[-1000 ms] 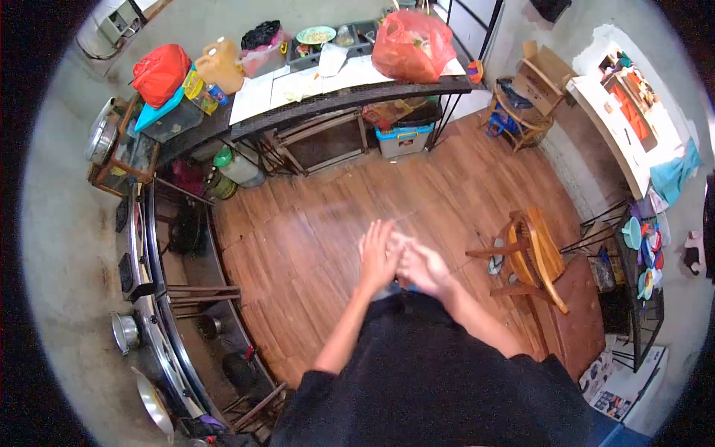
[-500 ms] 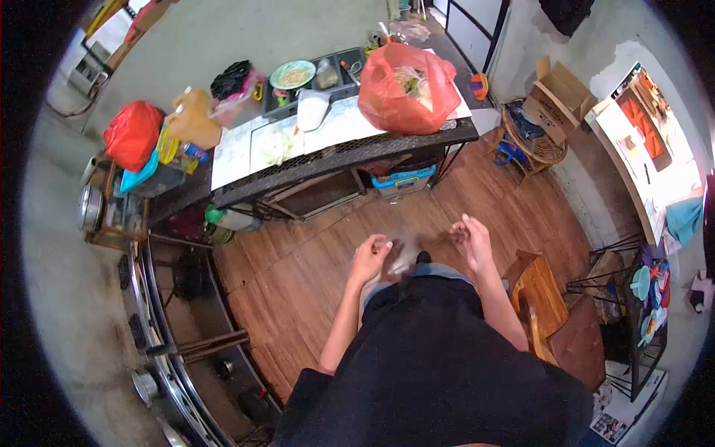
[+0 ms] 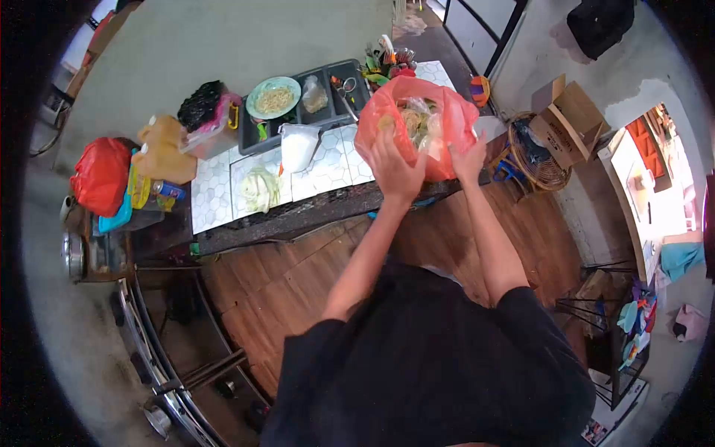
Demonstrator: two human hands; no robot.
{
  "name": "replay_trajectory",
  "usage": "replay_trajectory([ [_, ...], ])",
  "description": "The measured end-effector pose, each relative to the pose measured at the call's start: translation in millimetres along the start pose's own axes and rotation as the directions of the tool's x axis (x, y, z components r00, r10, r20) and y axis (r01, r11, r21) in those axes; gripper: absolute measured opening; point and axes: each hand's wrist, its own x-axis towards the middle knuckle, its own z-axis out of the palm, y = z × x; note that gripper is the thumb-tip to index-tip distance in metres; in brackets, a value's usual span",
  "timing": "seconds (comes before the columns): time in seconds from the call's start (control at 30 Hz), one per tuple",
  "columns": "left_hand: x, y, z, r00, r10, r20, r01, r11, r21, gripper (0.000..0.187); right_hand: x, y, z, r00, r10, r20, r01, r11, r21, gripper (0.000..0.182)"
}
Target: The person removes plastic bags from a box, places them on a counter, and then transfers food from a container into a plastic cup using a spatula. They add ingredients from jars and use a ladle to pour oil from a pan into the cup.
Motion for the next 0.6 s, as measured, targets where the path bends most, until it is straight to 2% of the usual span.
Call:
replay_trajectory([
  [0.03, 10, -10, 14, 0.998, -0.023, 0.057, 0.020, 0.999, 0.048, 0.081, 9, -9, 0, 0.949, 0.235, 0.212, -0.245, 0.969, 0.020, 0.078],
  [0.07, 20, -22, 25, 0.992, -0.037, 0.119, 0.025, 0.995, 0.098, 0.085, 16, -15, 0, 0.798, 0.447, 0.405, -0.486, 0.874, -0.008, 0.071],
  [0.1, 23, -45, 36, 0.991, -0.005, 0.134, -0.016, 0.988, 0.153, 0.080, 11, 14, 23, 0.845, 0.356, 0.400, -0.377, 0.926, -0.027, 0.047],
  [0.13, 28, -61, 37, 0.988, -0.003, 0.155, -0.020, 0.989, 0.146, 0.080, 15, 19, 22, 0.839, 0.376, 0.394, -0.392, 0.919, -0.042, 0.047],
  [0.2, 33, -90, 33, 0.957, -0.218, 0.191, 0.224, 0.974, -0.012, 0.058, 20, 28, 14, 0.868, 0.265, 0.420, -0.419, 0.845, 0.333, 0.025],
  [0.23, 36, -99, 23, 0.932, -0.305, 0.193, 0.343, 0.916, -0.208, 0.043, 30, -5, -10, 0.847, 0.355, 0.395, -0.530, 0.617, 0.582, 0.017],
  [0.27, 36, -106, 7, 0.893, -0.396, 0.212, 0.449, 0.805, -0.388, 0.029, 41, -6, -29, 0.863, 0.336, 0.378, -0.503, 0.645, 0.575, 0.016],
  [0.33, 38, -120, -25, 0.831, -0.420, 0.364, 0.551, 0.708, -0.442, 0.018, 60, -12, -64, 0.807, 0.392, 0.442, -0.590, 0.502, 0.633, 0.014],
  [0.4, 37, -114, -46, 0.786, -0.361, 0.503, 0.610, 0.590, -0.530, 0.015, 58, -22, -78, 0.789, 0.361, 0.497, -0.614, 0.466, 0.637, 0.015],
  [0.47, 40, -93, -55, 0.781, -0.358, 0.513, 0.615, 0.587, -0.527, 0.016, 65, -39, -80, 0.781, 0.318, 0.537, -0.624, 0.417, 0.660, 0.016],
  [0.53, 44, -73, -66, 0.760, -0.408, 0.506, 0.649, 0.523, -0.553, 0.020, 67, -53, -88, 0.758, 0.270, 0.594, -0.653, 0.315, 0.689, 0.016],
  [0.6, 57, -57, -69, 0.757, -0.454, 0.469, 0.653, 0.534, -0.537, 0.023, 71, -53, -93, 0.744, 0.225, 0.629, -0.667, 0.308, 0.678, 0.017],
])
